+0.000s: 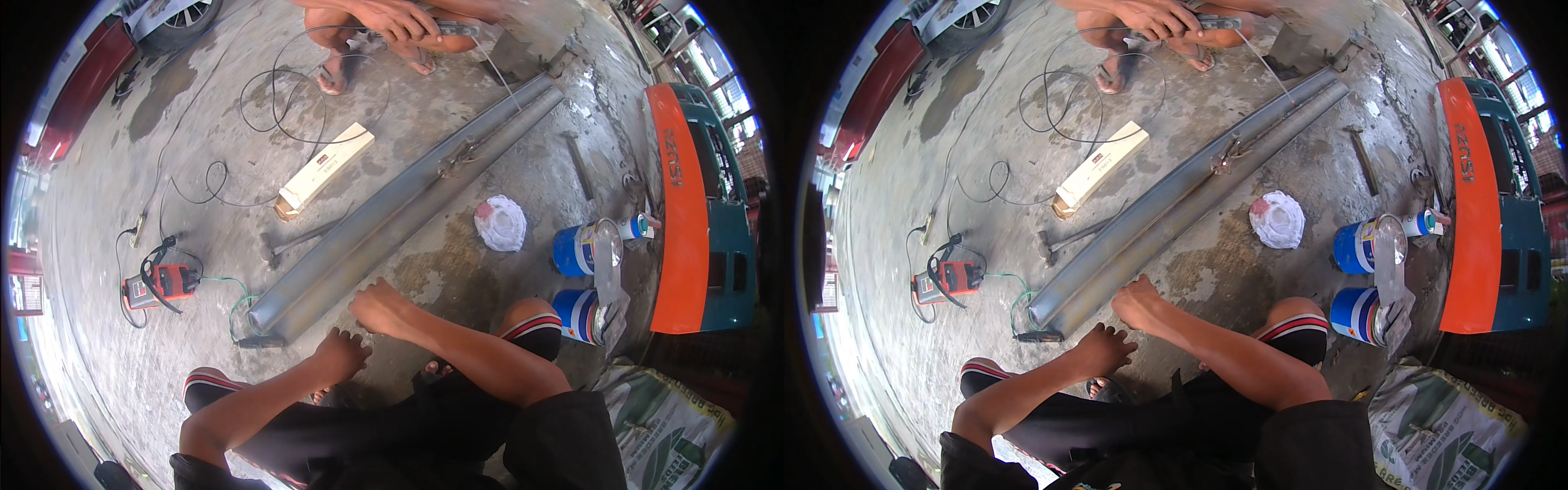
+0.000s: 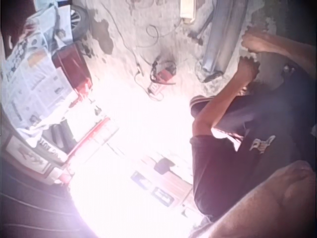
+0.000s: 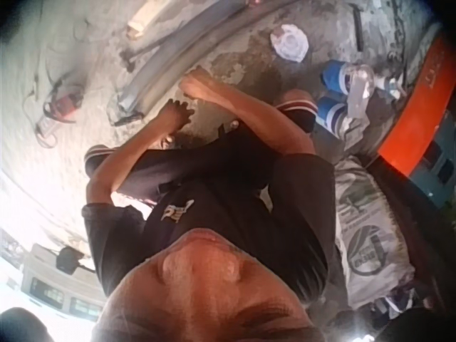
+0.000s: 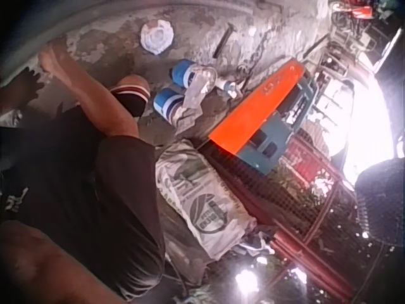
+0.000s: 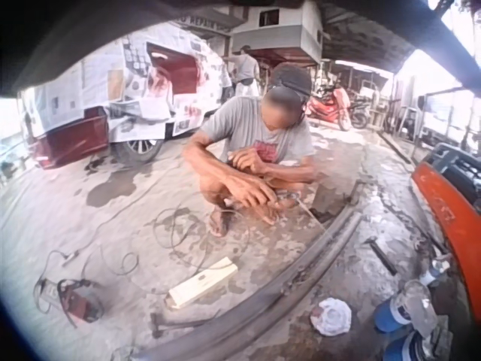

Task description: The person sits on the floor and assists a coworker by holding metal frame pieces in place while the coworker welds them together. The person adjusts the metal pieces and occasionally uses a hammer to tap the joints.

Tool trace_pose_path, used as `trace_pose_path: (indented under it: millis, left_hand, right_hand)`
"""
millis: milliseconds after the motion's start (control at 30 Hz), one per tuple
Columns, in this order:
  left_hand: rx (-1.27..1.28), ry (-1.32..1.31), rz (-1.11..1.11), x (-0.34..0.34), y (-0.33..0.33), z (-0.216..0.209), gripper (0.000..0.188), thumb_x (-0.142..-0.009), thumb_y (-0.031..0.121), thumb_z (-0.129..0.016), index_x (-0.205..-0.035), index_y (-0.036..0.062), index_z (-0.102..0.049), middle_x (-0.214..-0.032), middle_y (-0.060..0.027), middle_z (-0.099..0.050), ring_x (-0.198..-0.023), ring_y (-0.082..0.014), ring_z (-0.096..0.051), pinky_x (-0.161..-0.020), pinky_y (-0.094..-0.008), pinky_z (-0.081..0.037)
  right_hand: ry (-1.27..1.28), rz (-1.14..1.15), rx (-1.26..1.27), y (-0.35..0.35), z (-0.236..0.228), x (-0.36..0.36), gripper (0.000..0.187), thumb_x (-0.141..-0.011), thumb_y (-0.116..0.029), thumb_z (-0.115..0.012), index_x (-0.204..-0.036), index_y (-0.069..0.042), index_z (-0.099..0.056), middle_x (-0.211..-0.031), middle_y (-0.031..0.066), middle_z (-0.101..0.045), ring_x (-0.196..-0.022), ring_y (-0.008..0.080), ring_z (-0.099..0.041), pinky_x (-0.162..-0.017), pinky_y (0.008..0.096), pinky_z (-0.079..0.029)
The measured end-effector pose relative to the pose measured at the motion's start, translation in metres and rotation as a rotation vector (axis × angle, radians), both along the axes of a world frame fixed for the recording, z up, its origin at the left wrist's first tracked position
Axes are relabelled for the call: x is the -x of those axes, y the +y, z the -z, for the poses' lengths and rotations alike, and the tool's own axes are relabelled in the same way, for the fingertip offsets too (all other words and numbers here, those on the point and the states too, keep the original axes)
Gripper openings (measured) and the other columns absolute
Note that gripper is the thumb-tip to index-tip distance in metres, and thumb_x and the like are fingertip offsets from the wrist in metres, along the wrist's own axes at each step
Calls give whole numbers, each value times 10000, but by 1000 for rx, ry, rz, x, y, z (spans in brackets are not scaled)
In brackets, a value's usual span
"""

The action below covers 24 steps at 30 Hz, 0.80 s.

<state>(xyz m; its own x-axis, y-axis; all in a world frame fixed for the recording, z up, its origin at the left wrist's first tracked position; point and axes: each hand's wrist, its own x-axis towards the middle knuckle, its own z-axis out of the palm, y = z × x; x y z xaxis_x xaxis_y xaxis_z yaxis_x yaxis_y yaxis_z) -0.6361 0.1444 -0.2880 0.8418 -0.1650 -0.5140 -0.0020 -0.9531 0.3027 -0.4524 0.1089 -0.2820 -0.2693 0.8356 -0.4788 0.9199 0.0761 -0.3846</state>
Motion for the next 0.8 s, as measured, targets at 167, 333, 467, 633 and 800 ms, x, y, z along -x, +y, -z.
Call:
trace_pose_path:
  millis: [167, 333, 467, 633, 800]
  left_hand:
    - [7, 28, -2, -2, 1, -2, 373, -910, 372, -664, -1226, 179, -619, -1063, -92, -638, -971, -291, -663, -814, -436, -491]
    - [2, 11, 8, -1, 1, -1, 368, -917, 369, -655, -1233, 185, -618, -1070, -92, -642, -976, -290, -663, -819, -434, -492]
    - [2, -2, 12, 0, 2, 2, 364, -915, 371, -655, -1228, 187, -619, -1062, -92, -642, -971, -290, -664, -816, -438, -492]
    - [-2, 6, 17, -1, 2, 2, 354, -910, 377, -659, -1204, 181, -626, -1040, -92, -644, -947, -295, -671, -806, -445, -497]
    - [5, 25, -13, -1, 1, 0, 263, -919, 370, -649, -1102, 181, -652, -1085, -78, -662, -986, -276, -674, -820, -445, -467]
  right_hand:
    - [-7, -5, -62, -3, 4, 0, 126, -837, -186, -707, -869, -72, -752, -912, 143, -735, -884, 320, -729, -896, 512, -483]
    - [-20, -7, -65, -2, 3, 1, 105, -828, -170, -713, -856, -77, -755, -913, 138, -737, -894, 314, -729, -893, 504, -481]
    - [-13, 26, -89, -3, 6, 3, 92, -823, -156, -716, -849, -79, -759, -912, 133, -740, -902, 307, -728, -894, 500, -479]
    - [-17, 44, -99, -3, 1, 3, 89, -815, -149, -719, -852, -80, -762, -912, 131, -741, -902, 299, -729, -885, 493, -479]
    - [-15, 74, -166, -5, -3, 4, 80, -809, -148, -723, -839, -85, -761, -886, 128, -739, -877, 294, -732, -870, 487, -477]
